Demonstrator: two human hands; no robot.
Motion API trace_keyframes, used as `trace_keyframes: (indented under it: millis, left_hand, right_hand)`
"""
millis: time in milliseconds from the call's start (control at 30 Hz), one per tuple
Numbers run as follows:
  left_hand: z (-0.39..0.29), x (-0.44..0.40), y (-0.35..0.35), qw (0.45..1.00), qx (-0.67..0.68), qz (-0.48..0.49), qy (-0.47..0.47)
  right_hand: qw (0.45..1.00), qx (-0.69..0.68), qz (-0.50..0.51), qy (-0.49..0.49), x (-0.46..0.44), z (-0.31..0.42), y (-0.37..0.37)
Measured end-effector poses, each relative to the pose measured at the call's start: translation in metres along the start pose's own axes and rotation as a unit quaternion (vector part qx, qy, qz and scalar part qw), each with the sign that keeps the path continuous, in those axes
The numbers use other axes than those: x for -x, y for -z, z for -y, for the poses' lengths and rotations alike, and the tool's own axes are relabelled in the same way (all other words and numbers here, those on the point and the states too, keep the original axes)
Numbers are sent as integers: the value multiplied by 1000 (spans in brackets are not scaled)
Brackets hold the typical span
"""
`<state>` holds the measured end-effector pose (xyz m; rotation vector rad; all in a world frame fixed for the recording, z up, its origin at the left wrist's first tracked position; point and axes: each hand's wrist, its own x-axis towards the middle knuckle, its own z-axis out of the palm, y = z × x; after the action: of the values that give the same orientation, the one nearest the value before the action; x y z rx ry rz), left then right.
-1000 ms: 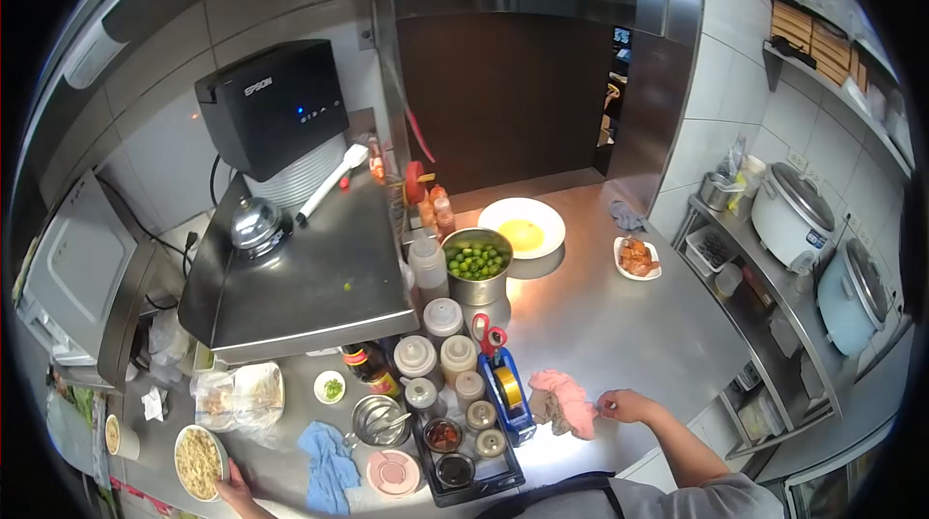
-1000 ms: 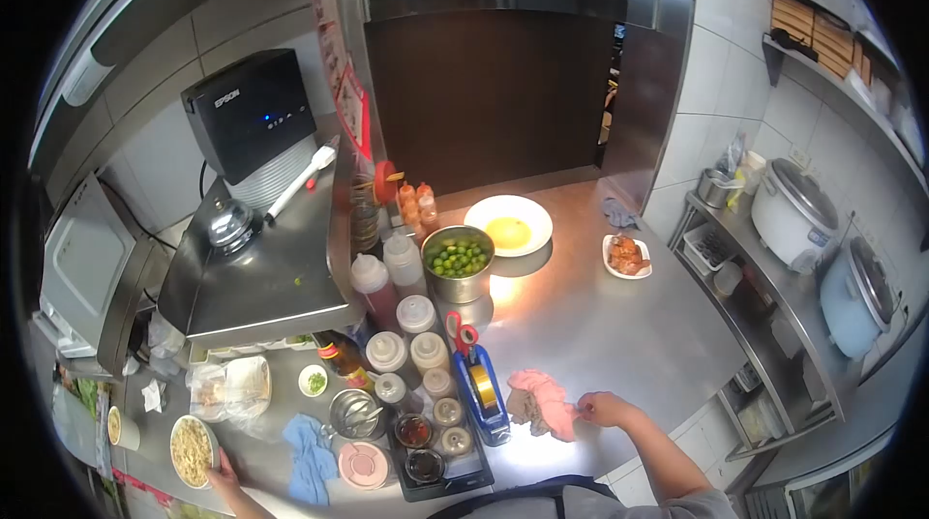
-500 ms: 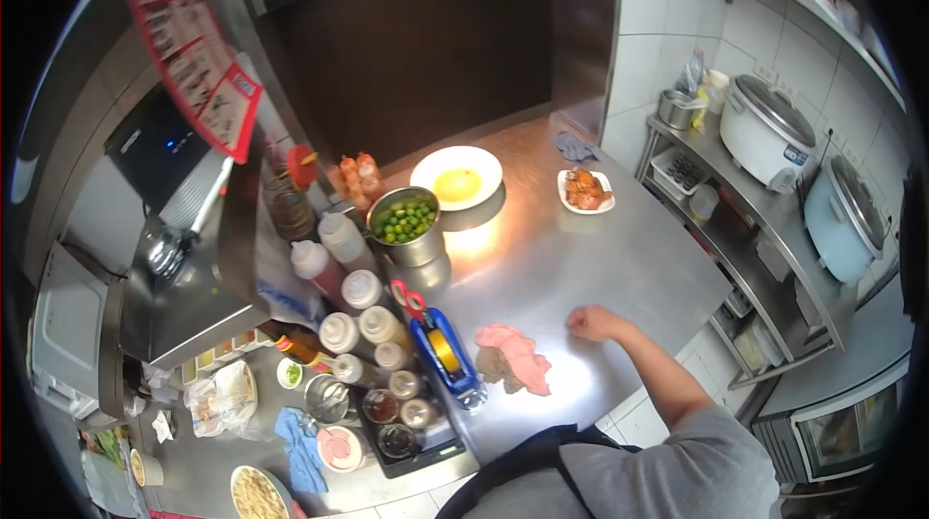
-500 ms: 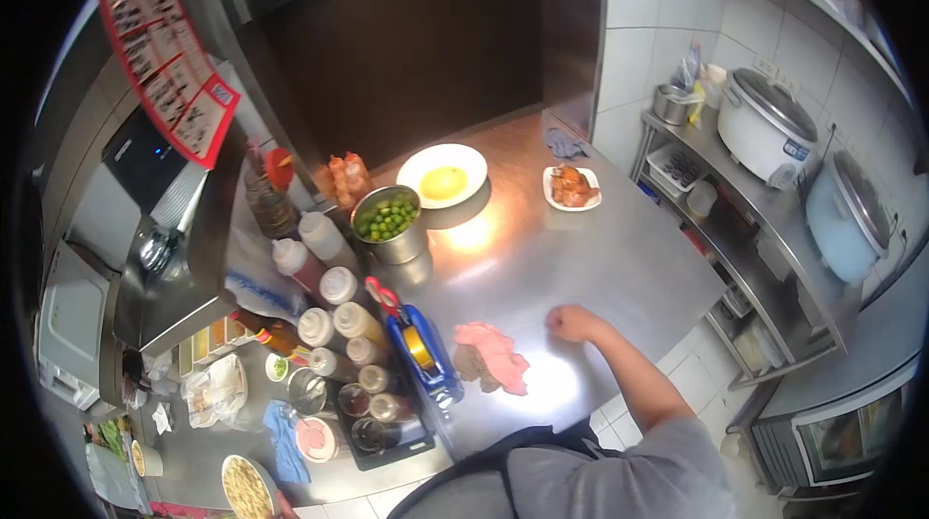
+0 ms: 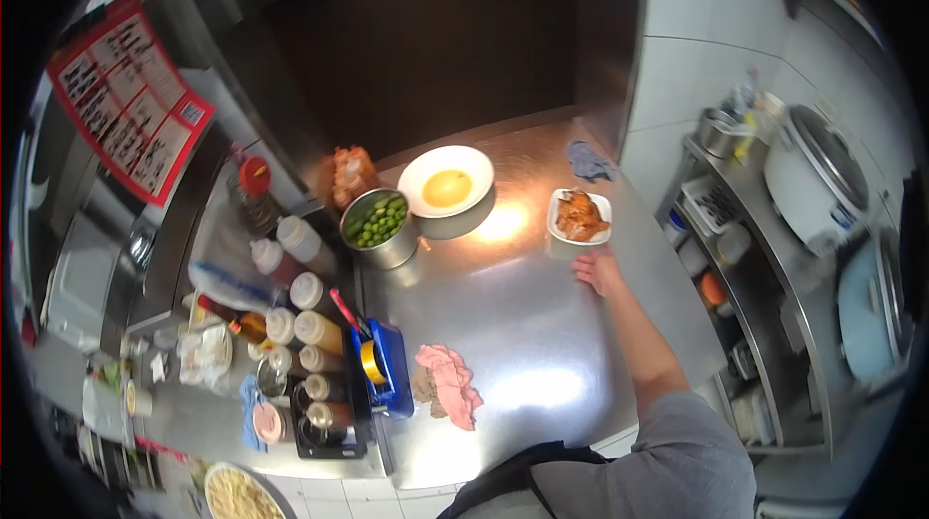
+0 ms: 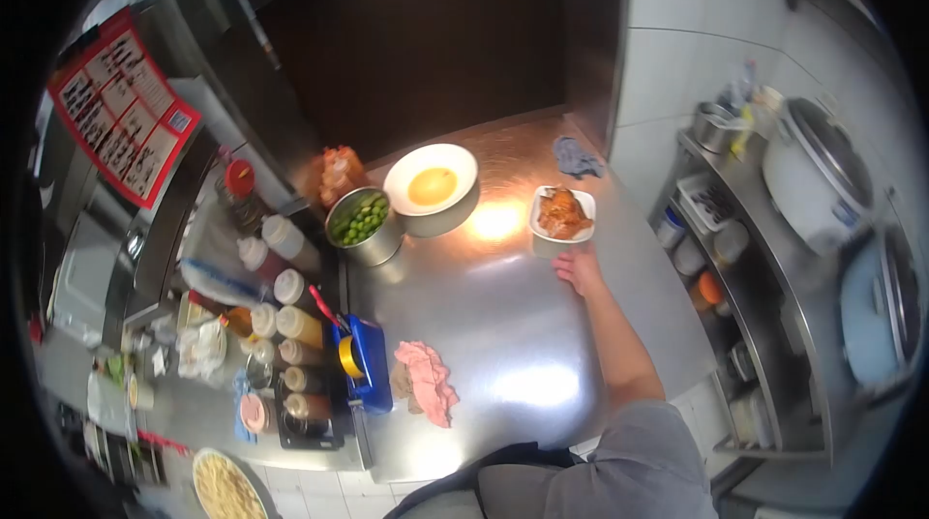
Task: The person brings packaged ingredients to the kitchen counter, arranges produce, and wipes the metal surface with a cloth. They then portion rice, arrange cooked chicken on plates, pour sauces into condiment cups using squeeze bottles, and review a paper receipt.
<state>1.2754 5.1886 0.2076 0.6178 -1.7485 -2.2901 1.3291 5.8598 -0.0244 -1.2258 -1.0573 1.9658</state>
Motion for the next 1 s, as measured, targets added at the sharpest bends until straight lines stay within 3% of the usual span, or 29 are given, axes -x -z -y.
trace_keyframes:
  millis: [100, 167, 233, 267, 333, 467, 567, 633, 767, 933, 1000]
  left_hand:
    - [-11, 56, -22, 1000, 8, 22, 4]
    - [13, 41, 6, 990, -5, 108, 92]
    - [15, 61, -32, 967, -4, 187, 172]
    - [40, 50, -39, 957, 23, 247, 150]
    - [55, 85, -117, 954, 33, 199, 224]
    - [133, 85, -200, 843, -13, 396, 362]
    - [178, 103, -268, 796, -130, 445, 389]
    - [231, 95, -296, 732, -128, 491, 455]
    - [285, 103, -348, 701, -148, 552, 426]
    - [334, 95, -391, 687, -133, 592, 399]
    - [331, 88, -404, 661, -120, 600, 435]
  right_hand:
    - [999, -49, 17, 18, -19, 12, -1]
    - [998, -46, 21, 26, -30, 21, 0]
    - [999, -25, 15, 27, -39, 21, 5]
    - [1000, -15, 18, 16, -43, 24, 9]
    - [1000, 5, 23, -4, -52, 35, 18]
    - [998, 45, 44, 21, -59, 56, 46]
    - [995, 48, 75, 49, -70, 62, 78]
    - [998, 8, 51, 46, -63, 71, 85]
    - [994, 81, 73, 30, -72, 71, 117]
    - [994, 6, 87, 67, -69, 61, 121]
    - [993, -6, 93, 73, -68, 57, 122]
